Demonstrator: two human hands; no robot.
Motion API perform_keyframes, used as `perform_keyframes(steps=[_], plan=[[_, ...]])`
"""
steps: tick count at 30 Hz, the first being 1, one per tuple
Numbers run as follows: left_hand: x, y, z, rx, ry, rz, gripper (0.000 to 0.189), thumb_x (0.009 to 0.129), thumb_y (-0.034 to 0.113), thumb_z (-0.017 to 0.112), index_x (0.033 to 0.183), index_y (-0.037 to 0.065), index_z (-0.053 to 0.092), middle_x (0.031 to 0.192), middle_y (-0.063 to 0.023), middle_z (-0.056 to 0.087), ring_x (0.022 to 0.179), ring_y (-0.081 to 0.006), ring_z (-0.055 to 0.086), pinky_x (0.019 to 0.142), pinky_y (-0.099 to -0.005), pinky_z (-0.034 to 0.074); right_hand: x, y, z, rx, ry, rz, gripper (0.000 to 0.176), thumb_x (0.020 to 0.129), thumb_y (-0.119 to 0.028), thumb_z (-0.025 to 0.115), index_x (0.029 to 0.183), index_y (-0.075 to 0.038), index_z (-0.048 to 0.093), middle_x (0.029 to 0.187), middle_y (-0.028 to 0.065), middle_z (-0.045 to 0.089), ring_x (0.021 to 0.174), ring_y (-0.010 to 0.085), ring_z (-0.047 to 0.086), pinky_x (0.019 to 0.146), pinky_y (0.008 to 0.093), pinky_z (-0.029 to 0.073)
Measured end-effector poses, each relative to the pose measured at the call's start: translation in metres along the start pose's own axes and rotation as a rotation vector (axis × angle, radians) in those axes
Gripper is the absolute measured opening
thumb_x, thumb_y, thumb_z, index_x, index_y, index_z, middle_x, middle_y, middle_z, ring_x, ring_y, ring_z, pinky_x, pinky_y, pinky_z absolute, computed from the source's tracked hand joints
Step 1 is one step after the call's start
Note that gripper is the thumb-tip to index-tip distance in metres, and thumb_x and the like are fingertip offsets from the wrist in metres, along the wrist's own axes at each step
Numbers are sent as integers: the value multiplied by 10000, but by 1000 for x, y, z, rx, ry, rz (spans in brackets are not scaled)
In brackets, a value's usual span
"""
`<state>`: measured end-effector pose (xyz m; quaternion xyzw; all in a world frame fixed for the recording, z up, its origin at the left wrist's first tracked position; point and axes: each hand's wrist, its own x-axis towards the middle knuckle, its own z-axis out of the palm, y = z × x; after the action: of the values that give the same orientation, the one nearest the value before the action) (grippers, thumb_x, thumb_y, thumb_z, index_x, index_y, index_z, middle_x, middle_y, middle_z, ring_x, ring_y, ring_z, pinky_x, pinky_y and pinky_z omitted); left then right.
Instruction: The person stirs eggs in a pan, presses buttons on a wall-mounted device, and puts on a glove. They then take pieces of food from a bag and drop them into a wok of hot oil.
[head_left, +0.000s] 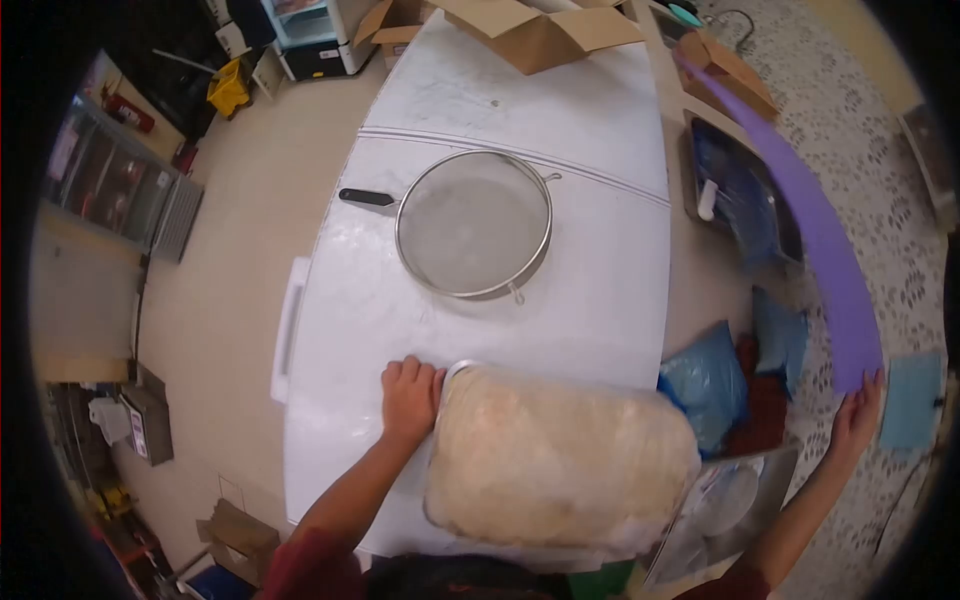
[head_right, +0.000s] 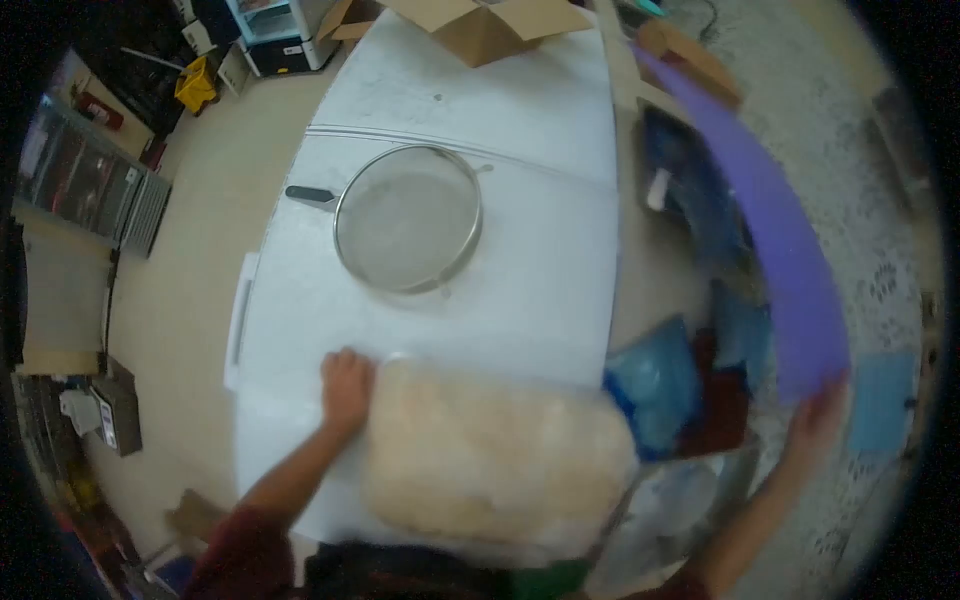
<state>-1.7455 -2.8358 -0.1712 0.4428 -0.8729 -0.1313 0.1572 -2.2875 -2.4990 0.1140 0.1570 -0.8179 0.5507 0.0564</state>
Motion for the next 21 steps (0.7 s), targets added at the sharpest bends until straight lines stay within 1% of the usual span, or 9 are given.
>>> perform_keyframes(steps=[7,10,11,13,15,16,17,19,21], plan=[[-12,-4,-4,-79,48,48,276,993,244,482,850,48,614,918,-129,565,854,-321,505,794,-446,396,-261,-27,-134,657,24,224,709,906,0,562,1552,-120,297,1539,165,363,1361,275,433,1148,422,358],[-9,-53,21,-538,-22,124,386,1042,312,396,877,51,627,979,-103,597,850,-280,544,769,-413,432,-343,-9,-150,759,32,293,777,858,13,576,1558,-117,265,1473,179,450,1282,275,517,1088,410,433],[-5,-76,22,-1313,-300,-279,448,1067,398,355,940,60,621,1051,-64,617,856,-219,571,704,-367,459,-363,-5,-153,700,37,314,779,819,-27,603,1537,-110,313,1458,167,456,1283,269,504,1089,393,418],[-8,-50,-91,-1883,-410,-395,461,1068,435,368,1111,49,617,1112,-53,617,949,-190,588,740,-336,503,-391,-2,-154,628,-21,365,768,819,-13,601,1528,-113,322,1318,160,543,1161,246,568,1001,356,476],[-20,-52,-124,-1790,-327,-497,460,1051,390,442,1307,20,537,1191,-87,612,1054,-209,593,860,-335,526,-395,16,-149,556,-152,422,726,866,49,565,1522,-122,307,1156,158,630,1015,220,651,898,334,552],[-29,-73,-139,-1644,-339,-226,523,1030,348,503,1420,5,442,1240,-105,600,1118,-233,583,944,-340,516,-391,28,-150,493,-224,456,696,872,58,557,1506,-120,331,1121,150,636,991,210,656,884,332,555],[-29,-104,-144,-1630,-436,-32,524,1020,332,526,1427,14,437,1253,-108,597,1131,-245,578,913,-370,531,-384,26,-148,361,-280,508,654,876,58,560,1476,-119,373,1104,139,639,975,201,656,863,324,556],[-38,-123,-172,-1801,-596,-12,570,994,400,549,1418,31,456,1264,-144,598,1117,-281,595,840,-433,558,-359,38,-137,201,-412,531,566,879,35,583,1406,-129,462,1070,113,640,939,174,651,812,304,553],[-49,-134,-232,-2058,-898,-208,712,938,600,524,1377,41,493,1240,-214,607,1041,-334,639,759,-467,575,-340,25,-123,-127,-493,485,416,868,-32,631,1263,-153,579,964,63,633,798,132,625,659,272,529]])
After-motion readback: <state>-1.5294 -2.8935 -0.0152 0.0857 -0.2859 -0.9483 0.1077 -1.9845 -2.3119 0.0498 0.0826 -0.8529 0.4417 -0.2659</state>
